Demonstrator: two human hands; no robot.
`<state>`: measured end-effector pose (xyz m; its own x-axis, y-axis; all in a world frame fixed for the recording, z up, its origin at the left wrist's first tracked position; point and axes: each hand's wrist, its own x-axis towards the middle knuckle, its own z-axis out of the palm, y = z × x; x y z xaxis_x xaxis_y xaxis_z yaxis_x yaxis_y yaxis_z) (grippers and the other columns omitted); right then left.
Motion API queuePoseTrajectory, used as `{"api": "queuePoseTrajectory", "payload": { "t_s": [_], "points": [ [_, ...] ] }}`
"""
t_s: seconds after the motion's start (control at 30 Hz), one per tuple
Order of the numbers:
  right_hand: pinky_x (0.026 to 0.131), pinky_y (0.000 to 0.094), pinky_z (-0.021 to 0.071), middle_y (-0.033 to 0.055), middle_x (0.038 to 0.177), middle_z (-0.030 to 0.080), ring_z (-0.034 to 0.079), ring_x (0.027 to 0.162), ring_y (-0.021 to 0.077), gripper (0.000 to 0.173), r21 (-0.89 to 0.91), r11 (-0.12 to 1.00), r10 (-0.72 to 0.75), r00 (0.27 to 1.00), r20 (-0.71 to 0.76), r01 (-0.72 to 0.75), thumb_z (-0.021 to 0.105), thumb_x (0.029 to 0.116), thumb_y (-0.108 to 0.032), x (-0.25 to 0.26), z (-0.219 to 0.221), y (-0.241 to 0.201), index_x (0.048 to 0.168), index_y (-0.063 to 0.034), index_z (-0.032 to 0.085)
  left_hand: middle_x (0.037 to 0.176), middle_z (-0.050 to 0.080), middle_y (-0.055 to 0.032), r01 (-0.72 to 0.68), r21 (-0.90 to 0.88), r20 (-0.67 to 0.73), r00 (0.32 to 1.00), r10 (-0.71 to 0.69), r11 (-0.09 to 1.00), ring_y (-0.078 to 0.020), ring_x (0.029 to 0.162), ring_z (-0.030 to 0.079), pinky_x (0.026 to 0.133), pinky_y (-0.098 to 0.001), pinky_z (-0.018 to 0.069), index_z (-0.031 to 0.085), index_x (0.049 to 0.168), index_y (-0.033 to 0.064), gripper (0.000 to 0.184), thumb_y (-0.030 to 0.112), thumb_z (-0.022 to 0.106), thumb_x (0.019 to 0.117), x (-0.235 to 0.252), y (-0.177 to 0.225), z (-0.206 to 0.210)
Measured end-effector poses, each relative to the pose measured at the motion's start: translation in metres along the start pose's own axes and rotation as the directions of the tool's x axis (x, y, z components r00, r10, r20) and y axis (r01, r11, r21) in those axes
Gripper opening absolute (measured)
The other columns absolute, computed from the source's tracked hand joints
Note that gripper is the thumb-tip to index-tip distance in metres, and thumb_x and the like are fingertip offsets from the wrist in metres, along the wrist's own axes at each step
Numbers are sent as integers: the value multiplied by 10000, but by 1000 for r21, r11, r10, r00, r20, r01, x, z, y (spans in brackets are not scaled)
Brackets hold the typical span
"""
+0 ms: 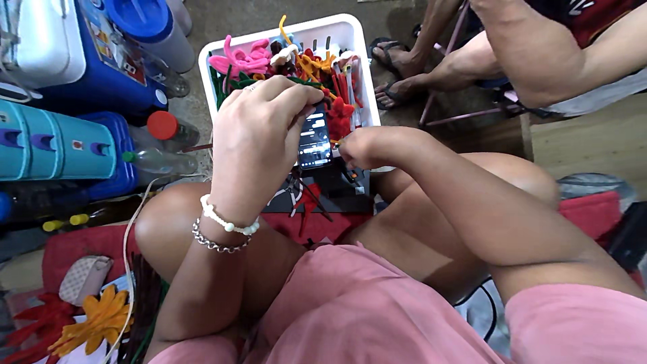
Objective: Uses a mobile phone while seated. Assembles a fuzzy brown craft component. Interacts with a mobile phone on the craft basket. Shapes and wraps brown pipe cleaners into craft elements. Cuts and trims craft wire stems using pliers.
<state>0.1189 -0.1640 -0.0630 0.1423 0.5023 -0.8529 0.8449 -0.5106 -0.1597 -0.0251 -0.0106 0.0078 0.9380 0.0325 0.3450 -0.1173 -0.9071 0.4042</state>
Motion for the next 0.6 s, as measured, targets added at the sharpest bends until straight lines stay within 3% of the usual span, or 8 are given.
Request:
{"api": "queuePoseTrajectory", "payload": {
  "t_s": [0.1, 0.17, 0.4, 0.6],
  "points": [
    [1036, 627, 439, 255, 1286, 645, 584, 1250, 449, 419, -27, 996, -80, 994, 69, 82, 653, 1000, -138, -4, 3, -7, 1416, -106, 617, 1095, 730, -87, -3, -7, -2, 1000, 3, 1000, -245, 997, 690, 864, -455, 514, 742, 1180, 103, 217, 105, 596, 1019, 0, 0, 0],
    [1074, 620, 407, 256, 1321, 636, 564, 1280, 455, 498, -47, 990, -130, 987, 95, 135, 655, 1003, -142, -6, 4, -9, 1492, -135, 557, 1095, 730, -84, -7, -14, -2, 1000, 7, 1000, -238, 992, 690, 858, -450, 514, 742, 1177, 102, 214, 105, 596, 1020, 0, 0, -1],
    [1080, 599, 424, 211, 1376, 621, 564, 1303, 418, 540, -2, 997, -82, 996, -35, 82, 618, 1020, -135, -7, 2, 4, 1543, -197, 501, 1078, 730, -74, -3, -8, 1, 1000, 3, 1000, -229, 983, 690, 860, -441, 519, 744, 1175, 107, 212, 106, 600, 1019, 0, 0, -1],
    [1077, 612, 424, 211, 1434, 583, 548, 1324, 426, 612, 0, 997, -73, 997, -38, 73, 601, 1021, -104, -3, 0, 3, 1592, -229, 422, 1094, 730, -76, -3, -10, 0, 1000, 3, 1000, -231, 994, 691, 871, -444, 519, 745, 1172, 105, 212, 107, 596, 1021, 0, 0, -1]
  ]
}}
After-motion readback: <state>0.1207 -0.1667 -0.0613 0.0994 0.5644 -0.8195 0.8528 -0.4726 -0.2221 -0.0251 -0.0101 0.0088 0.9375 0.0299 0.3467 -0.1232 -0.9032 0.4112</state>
